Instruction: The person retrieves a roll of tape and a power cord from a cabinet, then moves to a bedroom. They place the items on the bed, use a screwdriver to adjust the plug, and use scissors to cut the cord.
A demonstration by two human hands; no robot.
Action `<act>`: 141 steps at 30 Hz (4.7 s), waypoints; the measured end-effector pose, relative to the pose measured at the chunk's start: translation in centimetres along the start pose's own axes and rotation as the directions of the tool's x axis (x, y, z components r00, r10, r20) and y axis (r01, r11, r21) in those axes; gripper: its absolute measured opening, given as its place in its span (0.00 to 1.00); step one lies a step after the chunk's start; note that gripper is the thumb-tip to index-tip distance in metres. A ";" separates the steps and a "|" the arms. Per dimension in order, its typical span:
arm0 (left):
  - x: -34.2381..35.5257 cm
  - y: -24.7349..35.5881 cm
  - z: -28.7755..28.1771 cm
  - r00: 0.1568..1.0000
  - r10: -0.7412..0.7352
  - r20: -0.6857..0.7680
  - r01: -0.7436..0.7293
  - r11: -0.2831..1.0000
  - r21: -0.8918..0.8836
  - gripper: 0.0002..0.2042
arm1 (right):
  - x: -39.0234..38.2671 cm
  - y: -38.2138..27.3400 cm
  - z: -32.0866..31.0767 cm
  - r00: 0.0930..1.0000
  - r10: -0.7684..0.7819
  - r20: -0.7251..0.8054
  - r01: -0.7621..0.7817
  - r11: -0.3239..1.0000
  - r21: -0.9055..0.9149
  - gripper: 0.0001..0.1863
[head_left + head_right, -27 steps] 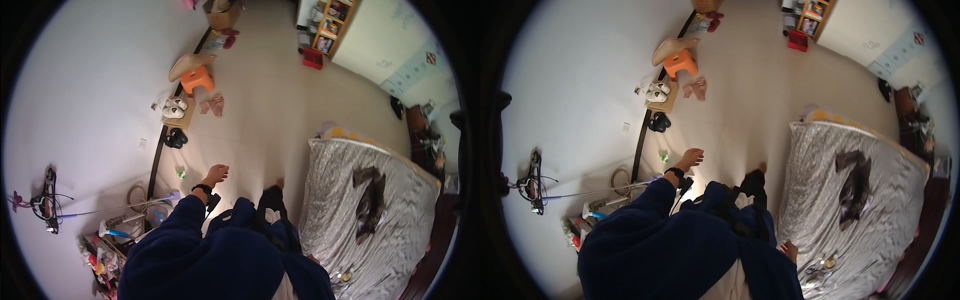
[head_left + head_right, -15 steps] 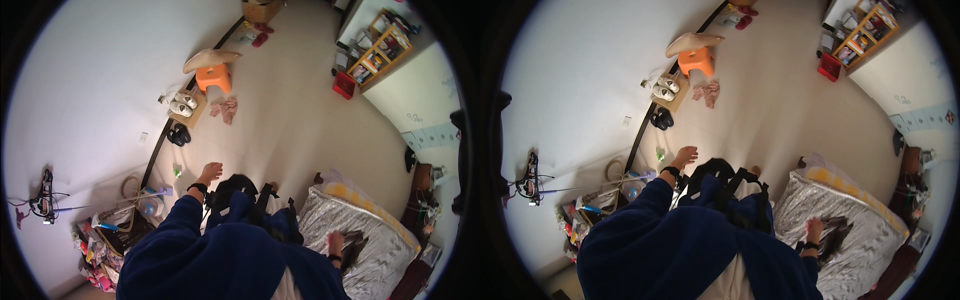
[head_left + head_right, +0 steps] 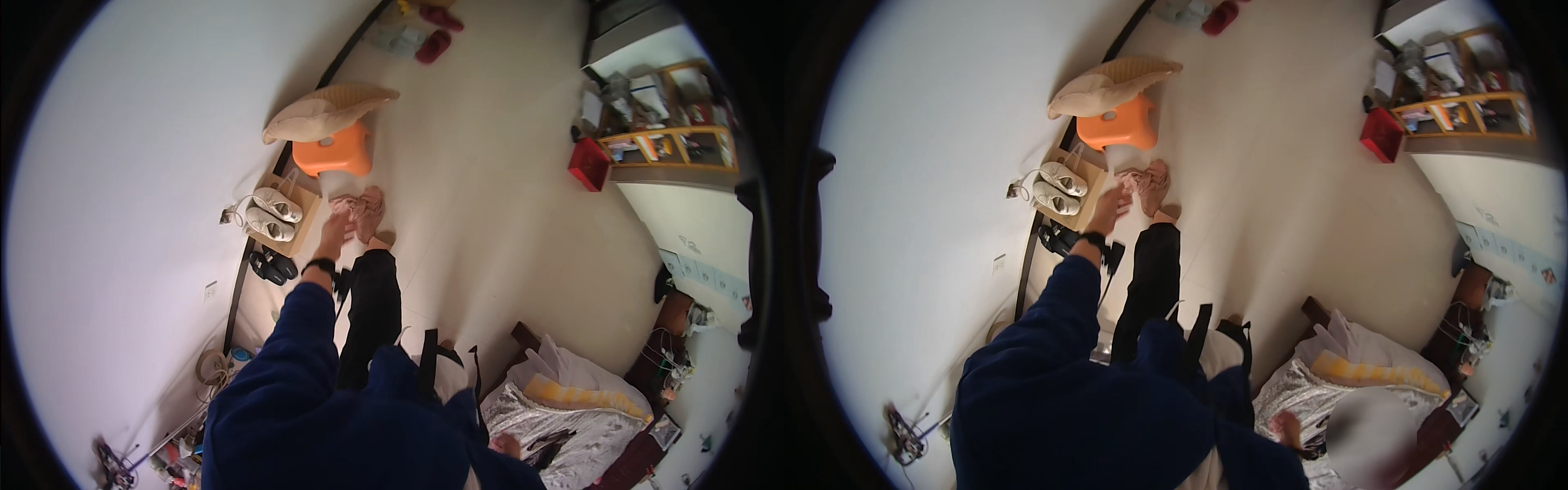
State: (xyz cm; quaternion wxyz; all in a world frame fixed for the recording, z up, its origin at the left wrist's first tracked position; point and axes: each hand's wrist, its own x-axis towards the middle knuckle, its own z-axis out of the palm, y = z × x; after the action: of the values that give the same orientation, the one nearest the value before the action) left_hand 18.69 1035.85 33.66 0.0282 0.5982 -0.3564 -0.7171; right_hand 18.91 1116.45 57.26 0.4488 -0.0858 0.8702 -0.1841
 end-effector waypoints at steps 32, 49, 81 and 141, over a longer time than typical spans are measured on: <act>22.7 0.5 5.5 0.940 0.036 0.338 0.150 0.848 -0.508 0.32 | -7.1 -26.1 23.8 0.449 0.890 0.078 -0.675 0.280 0.683 0.13; -40.4 -27.4 8.5 0.601 -0.637 0.482 0.245 0.721 0.648 0.33 | -25.1 -21.8 52.7 0.380 0.925 -0.013 0.440 -0.168 0.882 0.18; -60.2 -93.3 0.5 0.570 -0.798 0.199 -0.091 0.179 0.980 0.42 | -53.9 15.4 65.4 0.401 0.835 0.376 0.523 -0.546 0.655 0.19; -63.5 -123.3 -0.6 -0.177 -0.972 0.151 -0.847 0.072 -0.527 0.16 | -76.4 30.3 95.9 0.412 0.207 0.887 -0.290 -0.894 0.343 0.26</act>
State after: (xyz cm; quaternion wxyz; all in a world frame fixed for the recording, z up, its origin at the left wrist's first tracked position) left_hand 84.72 1157.00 19.71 0.4517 0.6650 0.5839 0.1132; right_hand 141.81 1144.95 51.73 0.2942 0.8098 0.0857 -0.5003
